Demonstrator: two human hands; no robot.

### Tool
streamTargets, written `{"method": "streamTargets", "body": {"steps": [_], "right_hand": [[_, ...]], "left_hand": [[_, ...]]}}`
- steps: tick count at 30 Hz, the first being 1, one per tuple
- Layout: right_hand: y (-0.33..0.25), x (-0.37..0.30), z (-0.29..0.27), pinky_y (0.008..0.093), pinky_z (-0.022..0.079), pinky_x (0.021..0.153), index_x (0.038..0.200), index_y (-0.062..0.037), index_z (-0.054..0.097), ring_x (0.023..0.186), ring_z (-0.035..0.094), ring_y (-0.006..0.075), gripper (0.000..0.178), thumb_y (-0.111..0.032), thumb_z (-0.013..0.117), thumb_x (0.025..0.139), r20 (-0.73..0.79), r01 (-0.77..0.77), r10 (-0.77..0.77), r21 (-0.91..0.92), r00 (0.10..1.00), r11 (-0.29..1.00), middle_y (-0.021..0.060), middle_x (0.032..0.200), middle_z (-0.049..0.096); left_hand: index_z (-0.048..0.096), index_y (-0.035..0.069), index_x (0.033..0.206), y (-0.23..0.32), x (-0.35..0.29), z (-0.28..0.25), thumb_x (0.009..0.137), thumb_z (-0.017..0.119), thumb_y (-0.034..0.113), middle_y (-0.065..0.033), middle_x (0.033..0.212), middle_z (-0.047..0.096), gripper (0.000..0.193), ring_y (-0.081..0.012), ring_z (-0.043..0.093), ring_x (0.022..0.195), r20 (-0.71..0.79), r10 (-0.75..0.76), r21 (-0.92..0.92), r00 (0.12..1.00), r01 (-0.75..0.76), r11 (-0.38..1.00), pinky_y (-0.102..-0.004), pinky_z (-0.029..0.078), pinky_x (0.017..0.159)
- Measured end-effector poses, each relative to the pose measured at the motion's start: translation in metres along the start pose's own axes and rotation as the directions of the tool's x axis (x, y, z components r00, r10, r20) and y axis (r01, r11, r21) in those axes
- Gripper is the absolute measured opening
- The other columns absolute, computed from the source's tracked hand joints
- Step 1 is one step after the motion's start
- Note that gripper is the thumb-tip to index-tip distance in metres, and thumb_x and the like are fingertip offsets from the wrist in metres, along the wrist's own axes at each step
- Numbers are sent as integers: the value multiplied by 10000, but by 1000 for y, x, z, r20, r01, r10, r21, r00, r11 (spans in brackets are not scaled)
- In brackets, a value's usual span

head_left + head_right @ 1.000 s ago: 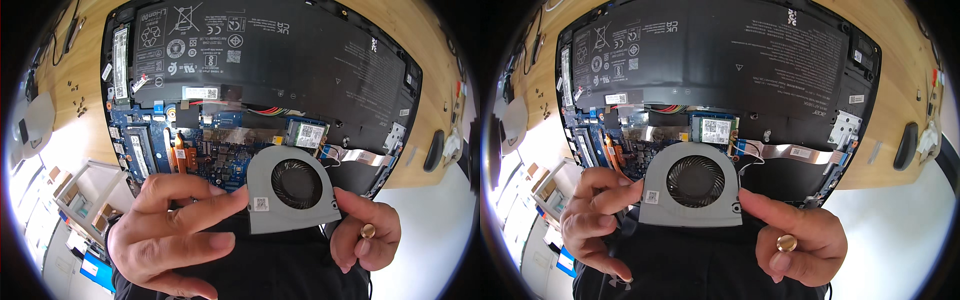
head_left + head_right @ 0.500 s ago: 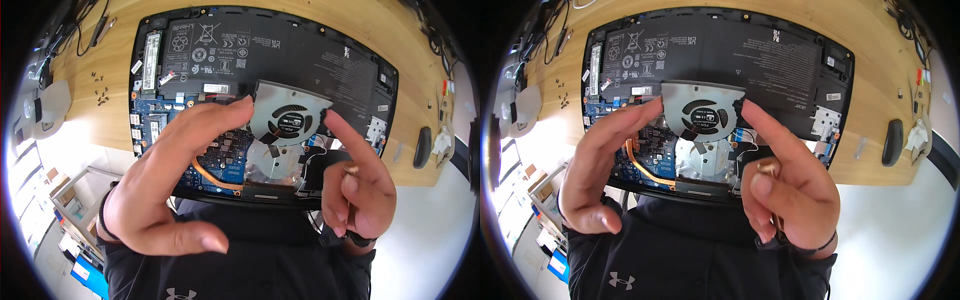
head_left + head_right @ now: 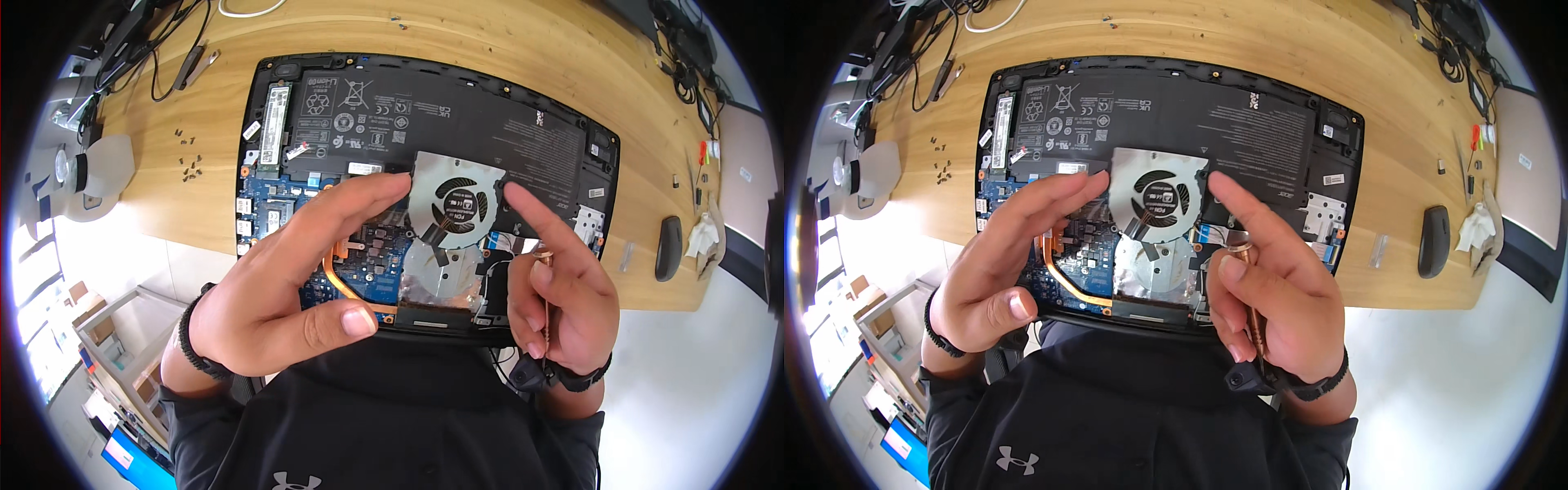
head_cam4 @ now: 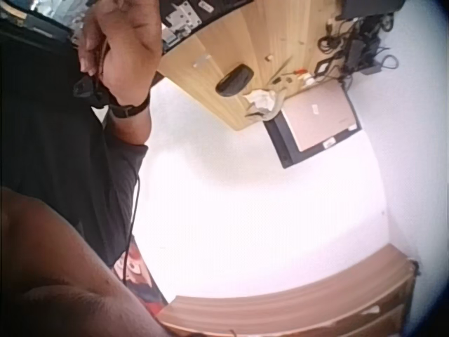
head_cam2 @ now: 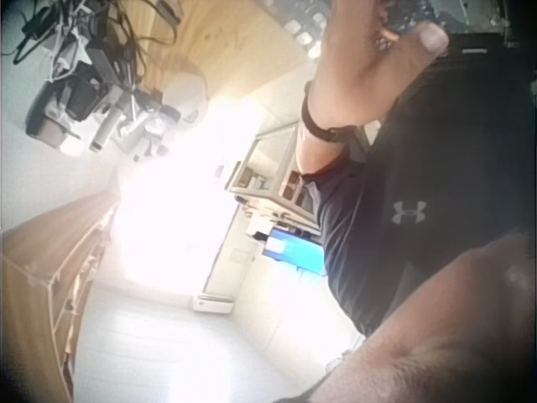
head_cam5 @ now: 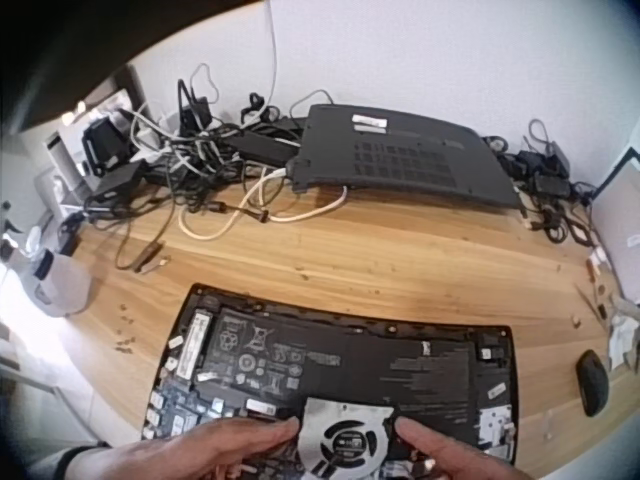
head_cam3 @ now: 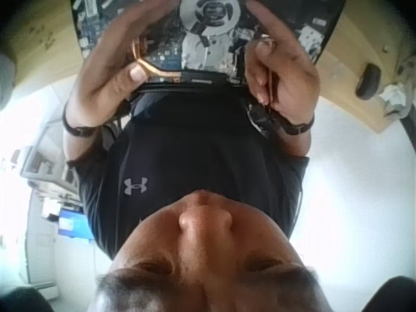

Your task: Disassembling a laptop to remove the internal fan and heatsink for cleaning the processor area.

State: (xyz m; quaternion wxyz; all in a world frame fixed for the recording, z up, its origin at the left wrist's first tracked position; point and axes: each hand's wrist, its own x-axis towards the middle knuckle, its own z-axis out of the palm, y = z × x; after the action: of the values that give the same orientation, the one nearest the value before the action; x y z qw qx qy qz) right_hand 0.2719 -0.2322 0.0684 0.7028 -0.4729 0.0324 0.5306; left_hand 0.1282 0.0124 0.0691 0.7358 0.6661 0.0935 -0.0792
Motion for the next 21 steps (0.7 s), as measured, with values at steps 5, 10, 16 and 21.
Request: {"method": "streamTargets", "body": {"steps": [5,10,16,21], "right_hand": [[-4,-10,-6,242,372,333,1575,83,276,349,382,118,638,-175,517,1043,-25,92,-93,-51,995,994,56,587,453],[0,-30,-17,255,371,338,1483,100,414,345,408,145,525,-212,473,1065,-127,270,-274,-47,953,962,69,588,470],[8,-37,2,238,349,530,1165,-19,514,601,469,117,279,-269,400,1117,-162,618,-767,-500,621,606,59,675,504],[2,-49,43,244,437,587,1188,-26,457,629,517,149,284,-299,418,1124,61,667,-843,-643,535,376,123,790,580]], "left_hand": [[410,-109,1478,12,-20,-7,948,622,590,-302,1511,481,902,-350,466,1419,-150,64,95,987,-50,994,-422,308,1165],[530,-82,1369,9,-57,-32,960,615,535,-252,1409,591,745,-324,529,1337,-243,209,420,947,-92,903,-419,347,1112],[626,-14,1253,-17,-89,-40,924,721,194,-196,1271,673,401,-360,613,1238,-312,380,606,871,-126,786,-432,453,1069],[602,-6,1287,-41,-106,-48,864,751,96,-215,1395,588,460,-368,595,1257,-356,428,708,831,-60,704,-423,448,1080]]}}
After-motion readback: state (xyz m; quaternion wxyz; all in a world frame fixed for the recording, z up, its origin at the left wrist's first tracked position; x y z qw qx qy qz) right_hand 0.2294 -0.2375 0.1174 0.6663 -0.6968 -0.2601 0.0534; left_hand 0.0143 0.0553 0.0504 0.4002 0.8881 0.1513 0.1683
